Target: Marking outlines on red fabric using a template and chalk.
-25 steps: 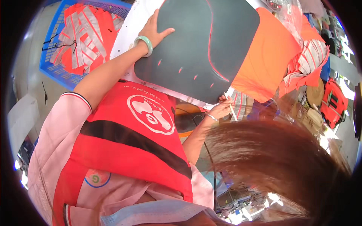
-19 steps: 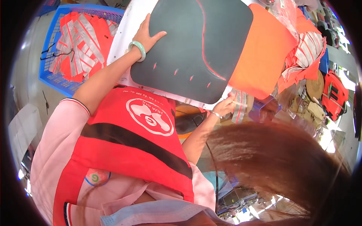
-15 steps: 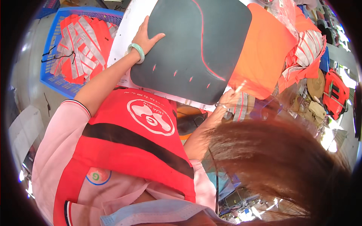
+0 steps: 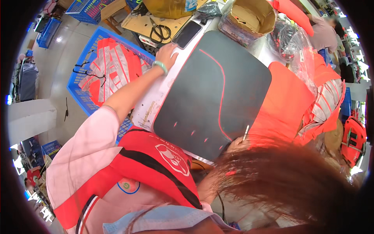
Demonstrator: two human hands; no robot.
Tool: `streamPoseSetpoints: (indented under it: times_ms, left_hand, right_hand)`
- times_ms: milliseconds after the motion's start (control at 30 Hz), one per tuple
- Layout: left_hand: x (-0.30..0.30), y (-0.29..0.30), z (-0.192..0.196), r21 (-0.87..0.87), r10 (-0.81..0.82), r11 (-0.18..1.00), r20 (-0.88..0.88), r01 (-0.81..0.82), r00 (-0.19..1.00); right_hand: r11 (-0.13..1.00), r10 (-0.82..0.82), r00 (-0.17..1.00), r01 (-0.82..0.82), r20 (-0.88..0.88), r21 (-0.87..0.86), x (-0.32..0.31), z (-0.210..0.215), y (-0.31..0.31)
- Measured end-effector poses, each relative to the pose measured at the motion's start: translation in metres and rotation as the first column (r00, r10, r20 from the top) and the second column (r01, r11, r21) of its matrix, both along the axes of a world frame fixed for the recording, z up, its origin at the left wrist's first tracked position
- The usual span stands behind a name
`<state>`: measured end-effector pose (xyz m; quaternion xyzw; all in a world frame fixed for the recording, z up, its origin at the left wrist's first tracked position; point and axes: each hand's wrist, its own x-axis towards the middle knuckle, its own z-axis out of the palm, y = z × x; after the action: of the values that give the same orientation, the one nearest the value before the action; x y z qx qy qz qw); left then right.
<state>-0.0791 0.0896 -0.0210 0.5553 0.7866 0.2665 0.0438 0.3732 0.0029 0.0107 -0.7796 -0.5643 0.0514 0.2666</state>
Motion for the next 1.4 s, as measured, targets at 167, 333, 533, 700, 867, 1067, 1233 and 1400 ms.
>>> streamPoseSetpoints:
  times_ms: [167,333,533,700,867,1067,1233,1400]
  left_hand:
    - [-0.004,0.074,0.007,-0.092,0.143,0.983,-0.156,-0.159,0.977]
    - [0.004,0.122,0.002,-0.202,0.212,0.946,-0.2,-0.252,0.957]
    - [0.006,0.147,-0.01,-0.254,0.28,0.915,-0.156,-0.312,0.947]
    - [0.004,0.148,-0.015,-0.172,0.293,0.925,-0.245,-0.339,0.924]
    - [0.003,0.143,-0.009,-0.223,0.311,0.913,-0.161,-0.341,0.937]
    - [0.013,0.073,-0.016,0.074,0.029,0.996,0.192,-0.044,0.981]
    - [0.064,-0.052,0.016,0.025,-0.08,0.995,0.754,0.094,0.652]
    - [0.097,-0.088,0.03,0.053,-0.131,0.99,0.645,0.127,0.753]
  right_hand:
    - [0.998,0.015,0.974,0.0,0.225,-0.068,0.005,-0.012,0.003]
    - [0.995,0.008,0.993,-0.02,0.121,0.102,-0.008,-0.007,0.003]
    - [1.0,-0.03,0.997,0.029,0.068,0.007,-0.008,-0.01,0.004]
    - [0.999,0.022,1.0,-0.021,-0.013,0.048,-0.022,0.016,0.01]
    - [0.957,0.132,0.986,-0.154,0.104,0.246,-0.014,0.007,0.015]
    - [0.996,0.036,0.999,-0.037,0.015,0.081,0.01,-0.014,0.007]
    - [0.988,-0.017,0.985,0.043,0.171,-0.15,0.015,-0.021,0.011]
    - [0.999,0.016,0.998,-0.018,0.053,0.027,-0.003,0.0,0.009]
